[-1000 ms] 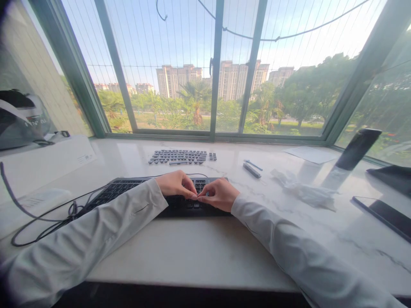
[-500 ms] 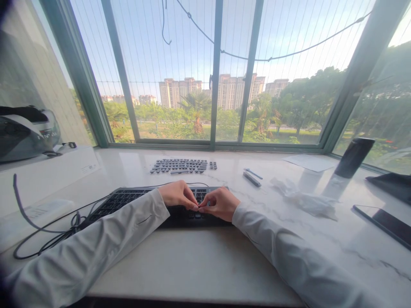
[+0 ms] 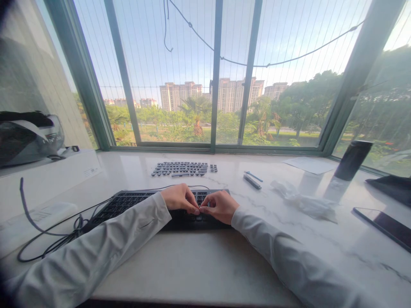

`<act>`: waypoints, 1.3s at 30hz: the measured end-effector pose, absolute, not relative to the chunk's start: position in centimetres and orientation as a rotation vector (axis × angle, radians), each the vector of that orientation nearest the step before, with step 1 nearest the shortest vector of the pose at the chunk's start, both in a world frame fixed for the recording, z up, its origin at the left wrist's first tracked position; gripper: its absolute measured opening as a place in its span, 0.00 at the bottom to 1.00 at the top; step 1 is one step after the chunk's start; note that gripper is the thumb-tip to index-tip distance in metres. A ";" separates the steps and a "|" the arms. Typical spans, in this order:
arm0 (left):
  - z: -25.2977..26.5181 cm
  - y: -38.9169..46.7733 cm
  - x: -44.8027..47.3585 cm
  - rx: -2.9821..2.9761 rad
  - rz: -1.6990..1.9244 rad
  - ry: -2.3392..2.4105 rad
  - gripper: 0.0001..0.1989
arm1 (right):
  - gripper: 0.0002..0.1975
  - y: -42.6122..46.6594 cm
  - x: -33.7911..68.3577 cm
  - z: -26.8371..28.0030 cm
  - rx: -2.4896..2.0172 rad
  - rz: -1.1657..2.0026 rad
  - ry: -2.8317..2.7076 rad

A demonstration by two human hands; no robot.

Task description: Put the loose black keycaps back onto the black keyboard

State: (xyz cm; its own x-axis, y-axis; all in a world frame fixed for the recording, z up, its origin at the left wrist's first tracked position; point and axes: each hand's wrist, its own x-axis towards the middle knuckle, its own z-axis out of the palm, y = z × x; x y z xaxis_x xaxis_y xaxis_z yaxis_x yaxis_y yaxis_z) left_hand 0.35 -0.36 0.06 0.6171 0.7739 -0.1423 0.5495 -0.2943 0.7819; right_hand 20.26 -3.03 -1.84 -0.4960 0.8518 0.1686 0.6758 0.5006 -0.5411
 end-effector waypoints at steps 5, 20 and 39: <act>0.0 -0.3 0.3 1.991 0.323 1.032 0.19 | 0.11 -3.2 20.1 -1.8 -1.237 0.466 -2.343; 0.5 -0.7 0.5 2.034 0.291 1.067 0.17 | 0.08 -3.1 19.7 -1.1 -1.186 0.453 -2.421; -0.4 -0.1 0.4 2.060 0.318 1.044 0.16 | 0.04 -3.4 19.6 -1.5 -1.156 0.243 -2.492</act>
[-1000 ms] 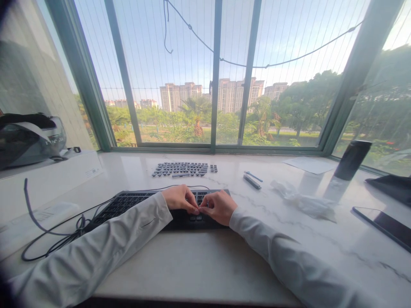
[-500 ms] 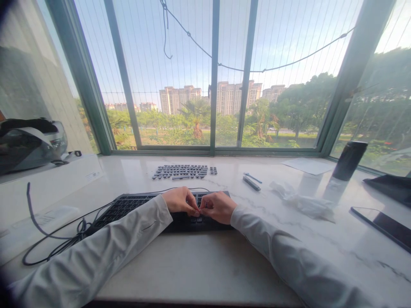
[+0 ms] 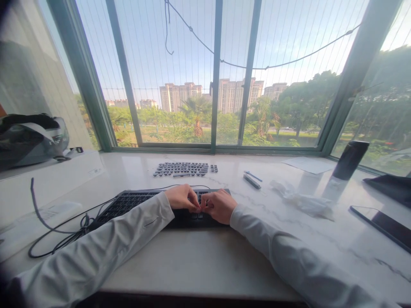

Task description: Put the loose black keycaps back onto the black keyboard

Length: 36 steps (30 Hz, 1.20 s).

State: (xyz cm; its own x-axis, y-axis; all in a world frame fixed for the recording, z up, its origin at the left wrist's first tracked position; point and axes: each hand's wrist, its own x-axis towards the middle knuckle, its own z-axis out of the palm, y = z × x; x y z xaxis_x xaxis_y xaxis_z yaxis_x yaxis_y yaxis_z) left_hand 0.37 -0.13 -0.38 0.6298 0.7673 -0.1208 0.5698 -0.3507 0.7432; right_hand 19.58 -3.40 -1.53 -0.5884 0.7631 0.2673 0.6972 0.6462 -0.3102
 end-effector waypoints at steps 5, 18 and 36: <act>-0.2 -0.3 0.4 2.087 0.323 1.048 0.18 | 0.10 -2.8 20.3 -2.3 -1.121 0.320 -2.449; -0.7 1.3 -0.1 2.194 0.594 1.330 0.18 | 0.10 -3.0 20.3 -2.2 -1.101 0.189 -2.432; -0.7 -0.7 1.1 2.605 0.658 1.794 0.35 | 0.16 4.9 24.9 -1.4 -1.675 -0.265 -2.281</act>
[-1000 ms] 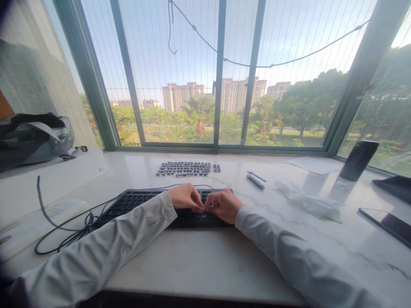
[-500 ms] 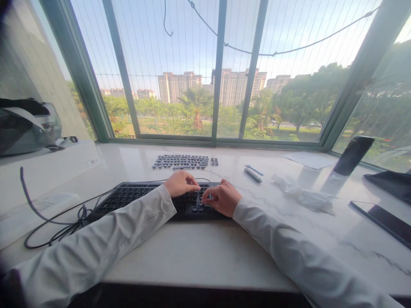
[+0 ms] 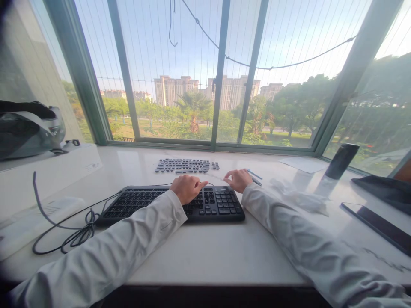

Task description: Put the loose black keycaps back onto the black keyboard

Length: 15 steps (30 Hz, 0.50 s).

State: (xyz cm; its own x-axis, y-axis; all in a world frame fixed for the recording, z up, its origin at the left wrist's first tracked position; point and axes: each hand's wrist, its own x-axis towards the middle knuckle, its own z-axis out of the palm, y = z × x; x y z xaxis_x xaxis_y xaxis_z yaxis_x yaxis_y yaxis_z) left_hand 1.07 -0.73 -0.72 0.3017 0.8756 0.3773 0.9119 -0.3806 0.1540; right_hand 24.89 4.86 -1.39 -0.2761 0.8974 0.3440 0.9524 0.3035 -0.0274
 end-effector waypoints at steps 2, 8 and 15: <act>-0.6 -0.8 1.0 -2.478 -0.622 -1.688 0.35 | 0.16 6.9 24.5 -1.1 -1.700 -0.462 -2.399; -0.6 -0.8 0.9 -2.463 -0.590 -1.660 0.29 | 0.16 12.8 22.6 -1.1 -1.767 -0.759 -2.517; -0.4 -0.9 0.9 -2.445 -0.584 -1.620 0.24 | 0.09 16.3 21.0 -2.0 -1.725 -0.916 -2.567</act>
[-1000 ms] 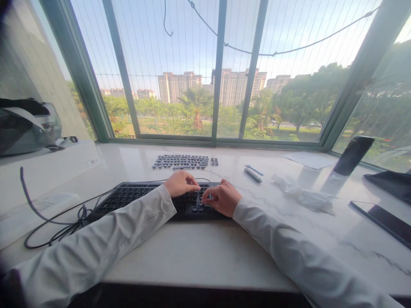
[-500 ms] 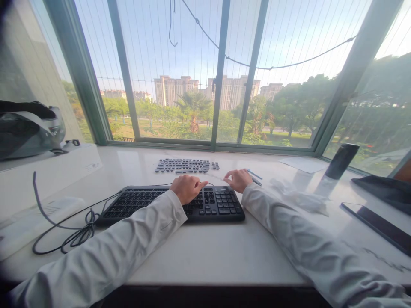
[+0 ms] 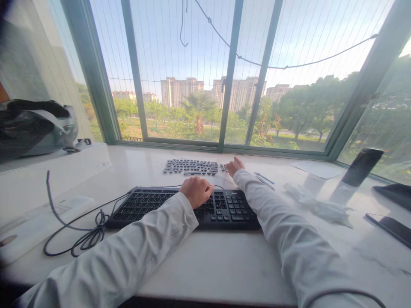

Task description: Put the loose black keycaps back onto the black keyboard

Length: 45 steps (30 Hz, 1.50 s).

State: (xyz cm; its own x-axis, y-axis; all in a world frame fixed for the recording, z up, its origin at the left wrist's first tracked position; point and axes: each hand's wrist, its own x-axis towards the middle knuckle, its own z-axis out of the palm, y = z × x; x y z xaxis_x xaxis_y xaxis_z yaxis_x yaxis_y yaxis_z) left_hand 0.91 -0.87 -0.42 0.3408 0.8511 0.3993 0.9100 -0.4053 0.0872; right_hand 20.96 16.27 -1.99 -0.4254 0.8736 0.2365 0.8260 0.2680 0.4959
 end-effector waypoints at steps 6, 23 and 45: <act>-0.4 -1.0 1.0 -2.429 -0.603 -1.602 0.22 | 0.11 16.0 21.3 -2.3 1.538 0.962 2.458; -1.0 -0.9 0.9 -2.656 -0.834 -1.129 0.15 | 0.26 1.1 22.3 -0.5 2.029 -0.330 3.133; -1.9 -1.1 1.1 -2.575 -1.206 -0.985 0.13 | 0.27 -0.3 22.3 -0.9 1.704 -1.339 3.086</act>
